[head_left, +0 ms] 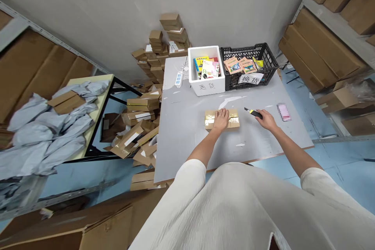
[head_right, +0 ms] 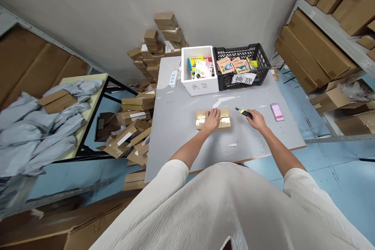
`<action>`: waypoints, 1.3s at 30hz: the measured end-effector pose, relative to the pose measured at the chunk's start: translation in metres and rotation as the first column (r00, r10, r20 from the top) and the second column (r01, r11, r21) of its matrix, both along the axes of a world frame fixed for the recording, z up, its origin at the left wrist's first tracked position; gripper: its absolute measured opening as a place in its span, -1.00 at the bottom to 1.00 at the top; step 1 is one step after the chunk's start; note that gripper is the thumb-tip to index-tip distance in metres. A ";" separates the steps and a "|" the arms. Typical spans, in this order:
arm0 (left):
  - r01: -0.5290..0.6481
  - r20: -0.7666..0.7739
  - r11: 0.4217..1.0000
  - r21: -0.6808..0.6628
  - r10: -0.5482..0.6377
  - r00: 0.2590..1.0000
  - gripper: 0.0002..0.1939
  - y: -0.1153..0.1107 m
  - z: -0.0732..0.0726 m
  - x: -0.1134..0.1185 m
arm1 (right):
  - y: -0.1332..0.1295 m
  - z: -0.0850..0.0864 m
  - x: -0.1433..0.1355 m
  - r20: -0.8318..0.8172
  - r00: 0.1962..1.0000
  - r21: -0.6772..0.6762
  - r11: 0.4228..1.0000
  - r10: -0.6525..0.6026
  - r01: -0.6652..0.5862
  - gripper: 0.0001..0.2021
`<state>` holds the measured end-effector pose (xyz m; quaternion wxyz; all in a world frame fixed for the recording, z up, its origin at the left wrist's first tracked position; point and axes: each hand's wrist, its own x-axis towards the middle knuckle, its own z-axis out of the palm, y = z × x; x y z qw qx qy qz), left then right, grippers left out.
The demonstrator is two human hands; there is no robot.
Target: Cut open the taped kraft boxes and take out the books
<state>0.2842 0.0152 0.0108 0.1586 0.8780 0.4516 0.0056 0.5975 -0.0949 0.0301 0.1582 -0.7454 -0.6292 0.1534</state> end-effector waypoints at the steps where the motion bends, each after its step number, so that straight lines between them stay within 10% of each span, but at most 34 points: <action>1: -0.006 0.006 1.000 -0.002 0.006 1.000 -0.34 -0.001 0.002 -0.001 | 0.002 -0.001 -0.001 -0.022 1.000 -0.014 1.000 0.011 -0.012 -0.48; 18: -0.131 -0.040 0.991 -0.017 0.131 0.991 -0.44 -0.040 0.019 -0.081 | 0.109 -0.007 -0.129 -0.130 0.953 -0.109 0.952 0.273 -0.287 -0.61; 29: -0.287 -0.027 0.954 -0.087 0.285 0.958 -0.61 -0.025 0.021 -0.078 | 0.057 -0.005 -0.120 -0.303 0.949 -0.178 0.972 0.092 -0.151 -0.64; 33: -0.346 0.007 0.934 -0.090 0.348 0.937 -0.61 -0.022 0.023 -0.062 | 0.037 -0.017 -0.131 -0.586 0.810 -0.216 0.966 -0.011 -0.143 -0.70; 39: -0.418 0.011 0.901 -0.112 0.422 0.907 -0.12 -0.030 0.016 -0.022 | 0.041 -0.022 -0.121 -0.610 0.784 -0.203 0.979 -0.113 -0.017 -0.67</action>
